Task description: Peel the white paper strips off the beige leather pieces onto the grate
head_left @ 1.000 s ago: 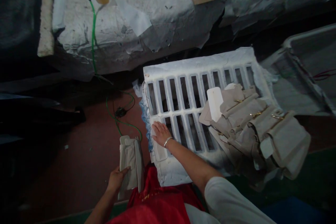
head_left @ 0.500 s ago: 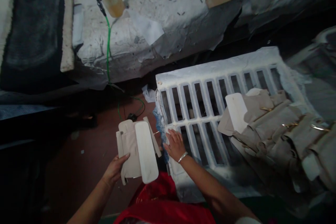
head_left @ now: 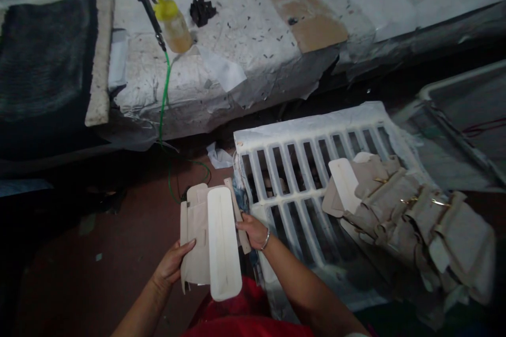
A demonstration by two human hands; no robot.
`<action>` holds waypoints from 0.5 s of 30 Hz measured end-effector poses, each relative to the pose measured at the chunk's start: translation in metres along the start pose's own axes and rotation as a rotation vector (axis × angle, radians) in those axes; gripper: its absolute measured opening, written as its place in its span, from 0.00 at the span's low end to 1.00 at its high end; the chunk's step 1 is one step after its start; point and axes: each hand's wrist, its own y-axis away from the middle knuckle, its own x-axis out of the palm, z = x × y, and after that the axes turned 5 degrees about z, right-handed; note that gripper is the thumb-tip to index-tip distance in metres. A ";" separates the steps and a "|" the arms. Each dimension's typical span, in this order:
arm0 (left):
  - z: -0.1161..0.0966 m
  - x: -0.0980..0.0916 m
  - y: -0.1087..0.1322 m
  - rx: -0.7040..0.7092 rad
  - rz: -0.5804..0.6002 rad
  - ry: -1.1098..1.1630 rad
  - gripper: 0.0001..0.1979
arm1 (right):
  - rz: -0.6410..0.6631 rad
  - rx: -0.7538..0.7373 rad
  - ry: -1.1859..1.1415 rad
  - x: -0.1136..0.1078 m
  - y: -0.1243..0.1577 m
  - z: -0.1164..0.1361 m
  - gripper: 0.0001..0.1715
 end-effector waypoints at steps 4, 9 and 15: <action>-0.015 -0.022 -0.002 0.080 -0.202 -0.011 0.20 | -0.155 -0.194 0.094 -0.011 0.006 0.023 0.26; -0.034 -0.054 -0.004 0.104 -0.332 -0.098 0.26 | -0.260 -0.275 0.112 -0.038 0.023 0.059 0.29; -0.037 -0.011 -0.023 0.369 -0.409 -0.733 0.44 | -0.244 -0.232 0.089 -0.031 0.027 0.065 0.30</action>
